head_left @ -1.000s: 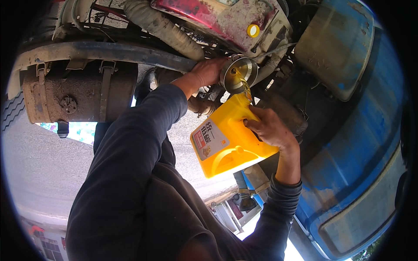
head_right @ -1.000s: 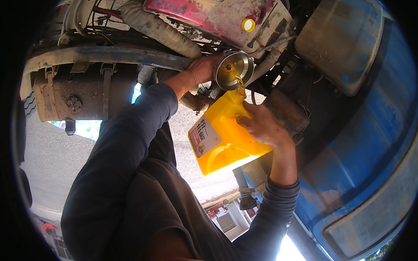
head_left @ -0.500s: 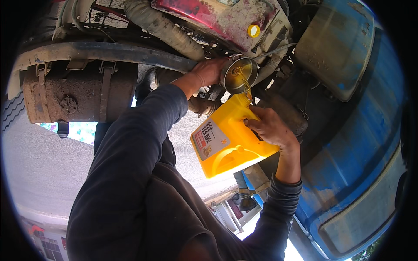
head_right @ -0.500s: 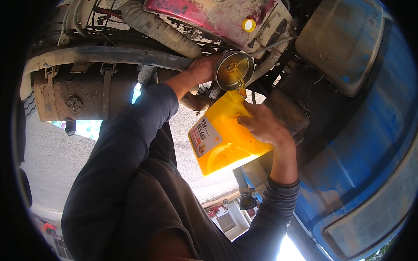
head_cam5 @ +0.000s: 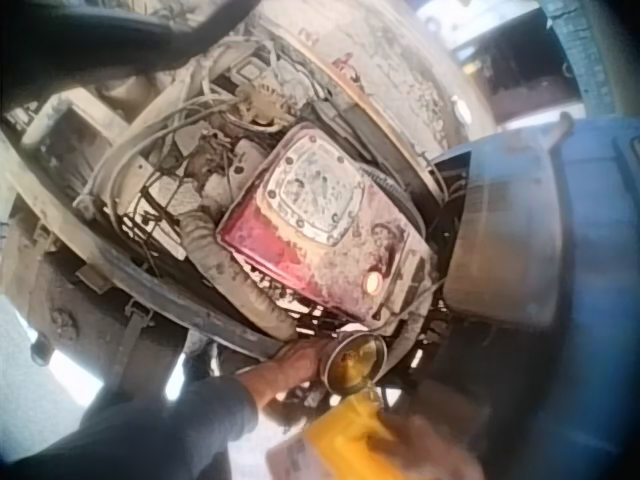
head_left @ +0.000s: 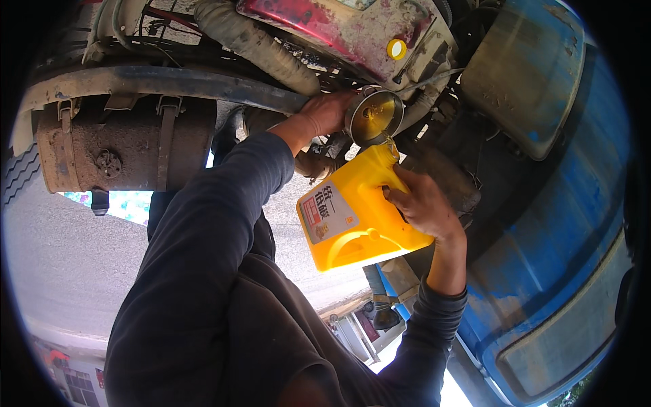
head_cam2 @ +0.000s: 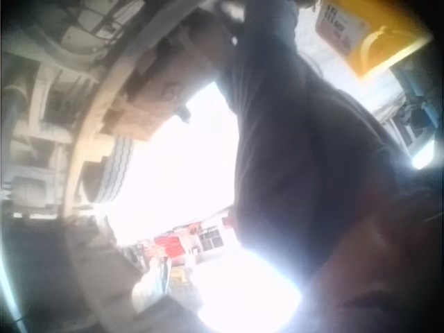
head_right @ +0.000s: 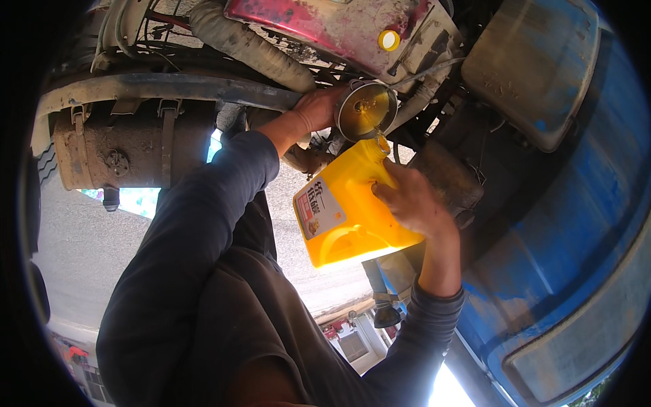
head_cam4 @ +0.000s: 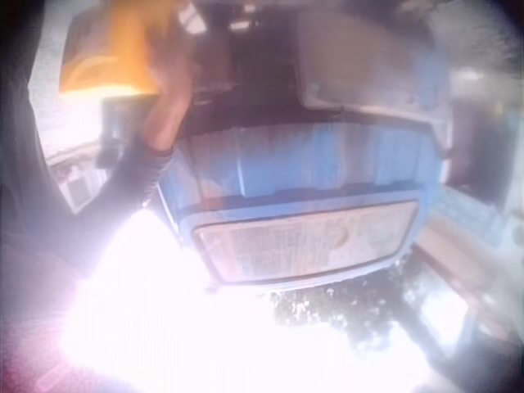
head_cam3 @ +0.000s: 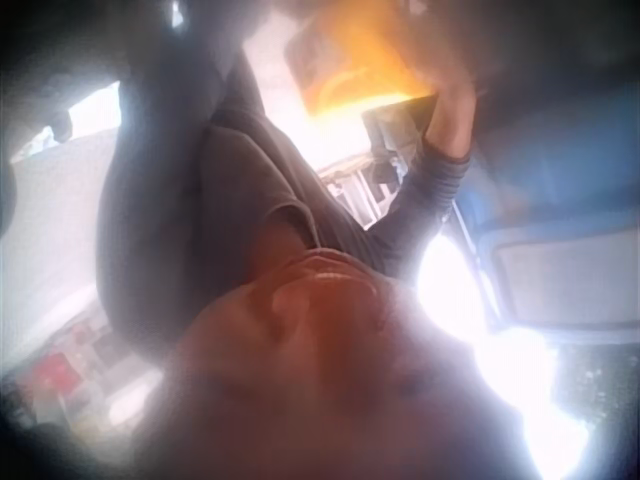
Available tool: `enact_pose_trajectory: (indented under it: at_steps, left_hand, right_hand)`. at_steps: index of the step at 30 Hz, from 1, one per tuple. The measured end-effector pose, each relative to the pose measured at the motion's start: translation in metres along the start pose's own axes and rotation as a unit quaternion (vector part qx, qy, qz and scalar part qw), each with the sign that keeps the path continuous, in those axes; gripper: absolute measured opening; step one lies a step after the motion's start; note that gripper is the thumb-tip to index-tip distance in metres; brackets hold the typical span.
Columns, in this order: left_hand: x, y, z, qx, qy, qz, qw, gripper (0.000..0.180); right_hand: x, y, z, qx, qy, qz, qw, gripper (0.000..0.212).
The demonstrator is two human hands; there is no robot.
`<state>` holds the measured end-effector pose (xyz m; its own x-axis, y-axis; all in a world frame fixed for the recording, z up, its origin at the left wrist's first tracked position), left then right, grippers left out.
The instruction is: The person pours yellow liquid from a yellow plastic container into a metal funnel inserted into a vehicle's engine compartment. The person holds the container with both hands and tilts it to pour the liquid steadily.
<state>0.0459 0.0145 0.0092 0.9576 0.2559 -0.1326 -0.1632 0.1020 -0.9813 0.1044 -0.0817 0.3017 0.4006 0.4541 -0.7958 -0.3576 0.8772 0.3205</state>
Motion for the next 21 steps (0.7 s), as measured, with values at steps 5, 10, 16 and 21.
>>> enact_pose_trajectory:
  at_steps: [5, 10, 16, 21]
  left_hand:
    - [0.001, 0.003, -0.003, 0.001, -0.012, -0.012, 1.000, 0.050]
    - [0.000, -0.005, 0.003, -0.002, 0.003, -0.002, 1.000, 0.051]
    - [0.002, 0.011, -0.009, -0.009, -0.074, -0.044, 0.996, 0.053]
    - [0.001, 0.010, -0.011, -0.007, -0.073, -0.042, 0.996, 0.053]
  right_hand:
    - [-0.003, 0.003, 0.001, 0.009, 0.003, -0.020, 1.000, 0.031]
    - [-0.018, 0.009, -0.003, -0.037, -0.050, -0.048, 0.997, 0.037]
    - [-0.047, 0.022, -0.012, 0.011, -0.124, -0.086, 0.989, 0.043]
    - [-0.083, 0.009, -0.030, -0.089, -0.206, -0.037, 0.974, 0.046]
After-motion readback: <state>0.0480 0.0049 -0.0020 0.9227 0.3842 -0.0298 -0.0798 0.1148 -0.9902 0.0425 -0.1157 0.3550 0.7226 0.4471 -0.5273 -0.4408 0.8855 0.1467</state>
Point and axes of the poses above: each hand's wrist, its own x-axis towards the middle knuckle, its own z-axis out of the back of the hand, y = z × x, the point moved 2 cm from there along x, towards the middle knuckle, and after that the axes turned 8 degrees about -y, right-handed, at the moved point
